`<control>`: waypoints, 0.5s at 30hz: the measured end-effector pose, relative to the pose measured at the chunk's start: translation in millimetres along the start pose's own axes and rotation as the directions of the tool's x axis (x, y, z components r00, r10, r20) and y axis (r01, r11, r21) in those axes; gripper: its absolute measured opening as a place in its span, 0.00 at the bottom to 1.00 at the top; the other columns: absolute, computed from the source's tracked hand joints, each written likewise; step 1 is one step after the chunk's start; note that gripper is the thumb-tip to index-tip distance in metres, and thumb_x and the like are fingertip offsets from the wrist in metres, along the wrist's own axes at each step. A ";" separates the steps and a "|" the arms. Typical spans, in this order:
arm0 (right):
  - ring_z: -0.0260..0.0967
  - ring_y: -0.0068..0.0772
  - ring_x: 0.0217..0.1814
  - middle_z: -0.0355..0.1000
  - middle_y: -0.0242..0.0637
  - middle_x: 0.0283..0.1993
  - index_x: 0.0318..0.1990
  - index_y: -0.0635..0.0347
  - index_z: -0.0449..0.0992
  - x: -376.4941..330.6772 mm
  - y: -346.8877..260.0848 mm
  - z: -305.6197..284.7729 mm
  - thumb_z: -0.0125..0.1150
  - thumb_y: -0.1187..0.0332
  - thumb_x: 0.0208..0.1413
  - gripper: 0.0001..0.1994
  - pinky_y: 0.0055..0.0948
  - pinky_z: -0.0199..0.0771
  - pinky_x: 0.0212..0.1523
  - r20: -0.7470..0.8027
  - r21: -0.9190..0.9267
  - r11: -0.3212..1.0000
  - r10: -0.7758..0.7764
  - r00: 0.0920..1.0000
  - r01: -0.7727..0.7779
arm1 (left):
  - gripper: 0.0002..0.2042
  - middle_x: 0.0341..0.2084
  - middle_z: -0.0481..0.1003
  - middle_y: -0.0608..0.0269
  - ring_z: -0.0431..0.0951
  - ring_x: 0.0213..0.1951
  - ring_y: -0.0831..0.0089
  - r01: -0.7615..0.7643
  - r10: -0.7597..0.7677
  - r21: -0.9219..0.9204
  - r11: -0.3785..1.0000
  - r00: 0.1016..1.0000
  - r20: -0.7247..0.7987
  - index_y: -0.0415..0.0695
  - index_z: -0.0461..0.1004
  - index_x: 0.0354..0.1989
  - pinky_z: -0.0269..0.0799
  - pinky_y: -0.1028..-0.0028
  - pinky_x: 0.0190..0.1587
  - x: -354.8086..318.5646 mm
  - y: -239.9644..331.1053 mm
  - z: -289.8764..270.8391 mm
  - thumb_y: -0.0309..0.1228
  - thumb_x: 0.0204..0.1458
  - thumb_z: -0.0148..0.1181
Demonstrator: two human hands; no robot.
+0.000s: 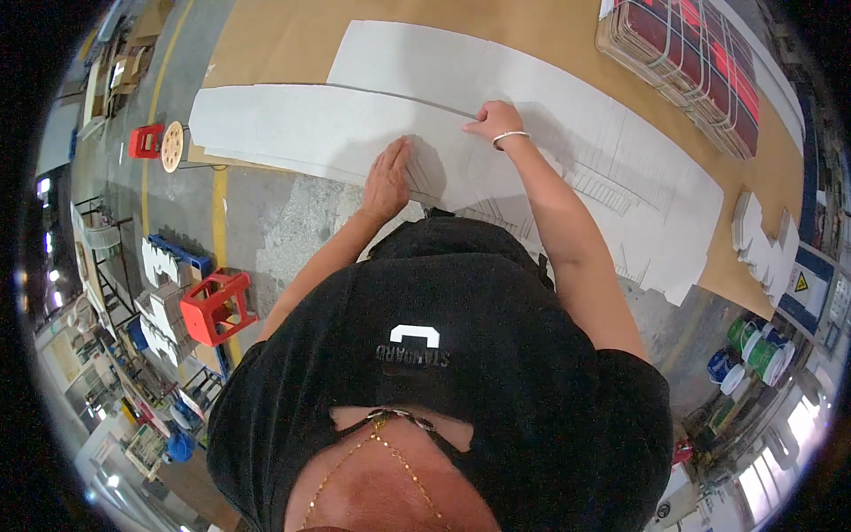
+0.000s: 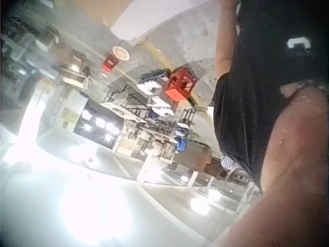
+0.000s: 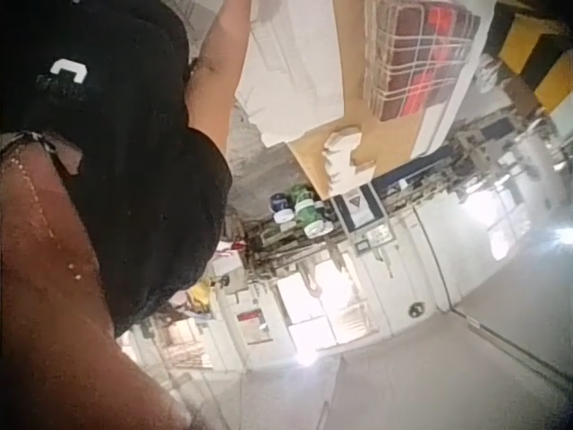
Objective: Fold and stack white cardboard cutouts at a workbench in a factory setting.
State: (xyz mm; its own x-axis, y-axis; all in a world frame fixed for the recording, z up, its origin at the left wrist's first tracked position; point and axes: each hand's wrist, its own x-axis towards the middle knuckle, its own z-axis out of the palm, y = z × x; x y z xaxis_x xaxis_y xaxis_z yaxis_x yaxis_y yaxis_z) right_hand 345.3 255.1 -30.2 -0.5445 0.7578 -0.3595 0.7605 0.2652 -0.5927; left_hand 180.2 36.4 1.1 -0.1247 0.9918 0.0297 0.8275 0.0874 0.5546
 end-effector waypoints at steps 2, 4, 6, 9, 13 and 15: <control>0.69 0.33 0.27 0.73 0.39 0.25 0.24 0.61 0.74 -3.3 -1.2 -5.8 0.71 0.53 0.32 0.20 0.30 0.70 0.31 -0.006 -0.020 0.996 -0.085 0.996 0.085 | 0.29 0.58 0.56 0.54 0.55 0.61 0.58 -0.088 0.097 0.148 0.985 0.994 -0.050 0.37 0.57 0.58 0.50 0.64 0.61 -3.4 14.0 -3.1 0.19 0.41 0.44; 0.69 0.33 0.26 0.72 0.38 0.24 0.24 0.61 0.74 -7.7 -1.0 -17.6 0.71 0.54 0.33 0.20 0.30 0.69 0.31 0.033 -0.082 0.991 -0.099 0.995 0.101 | 0.28 0.58 0.56 0.54 0.54 0.61 0.59 -0.131 0.136 0.148 0.980 0.991 -0.019 0.37 0.57 0.58 0.50 0.64 0.62 -5.3 9.7 10.2 0.21 0.42 0.44; 0.68 0.33 0.26 0.72 0.38 0.24 0.24 0.61 0.73 -10.5 7.7 -23.1 0.70 0.54 0.34 0.19 0.30 0.69 0.30 0.070 -0.143 0.983 -0.106 0.992 0.115 | 0.27 0.59 0.55 0.53 0.54 0.61 0.59 -0.179 0.179 0.143 0.973 0.984 0.015 0.37 0.57 0.58 0.49 0.64 0.62 -4.2 11.8 15.0 0.23 0.43 0.44; 0.67 0.30 0.25 0.71 0.36 0.22 0.23 0.61 0.72 -10.7 24.1 -21.8 0.71 0.55 0.33 0.19 0.29 0.68 0.28 0.075 -0.067 0.994 -0.085 0.994 0.090 | 0.27 0.59 0.55 0.54 0.54 0.61 0.59 -0.164 0.162 0.131 0.978 0.986 0.030 0.37 0.57 0.58 0.48 0.65 0.62 -2.6 14.1 18.6 0.23 0.43 0.44; 0.67 0.30 0.26 0.71 0.36 0.24 0.24 0.61 0.73 -9.1 30.0 -15.1 0.72 0.56 0.31 0.19 0.27 0.69 0.29 0.060 0.091 0.993 -0.083 0.995 0.078 | 0.27 0.58 0.56 0.55 0.54 0.61 0.60 -0.121 0.113 0.151 0.981 0.992 0.054 0.37 0.57 0.58 0.48 0.65 0.63 -1.4 16.1 19.2 0.23 0.43 0.45; 0.66 0.26 0.25 0.70 0.33 0.22 0.24 0.62 0.72 -11.2 29.7 -13.3 0.72 0.57 0.32 0.19 0.25 0.68 0.28 0.028 0.091 0.992 -0.085 0.996 0.082 | 0.27 0.58 0.56 0.55 0.54 0.61 0.60 -0.112 0.102 0.166 0.980 0.993 0.067 0.38 0.56 0.58 0.48 0.65 0.63 -2.3 18.2 20.6 0.23 0.43 0.44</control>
State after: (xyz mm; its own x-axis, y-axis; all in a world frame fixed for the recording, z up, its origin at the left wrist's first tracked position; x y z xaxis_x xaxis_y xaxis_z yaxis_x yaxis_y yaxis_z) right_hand 378.7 262.4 -34.1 -0.6170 0.7156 -0.3275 0.6775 0.2712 -0.6836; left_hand 206.8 37.6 -6.0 -0.0027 0.9995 0.0299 0.9155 -0.0095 0.4021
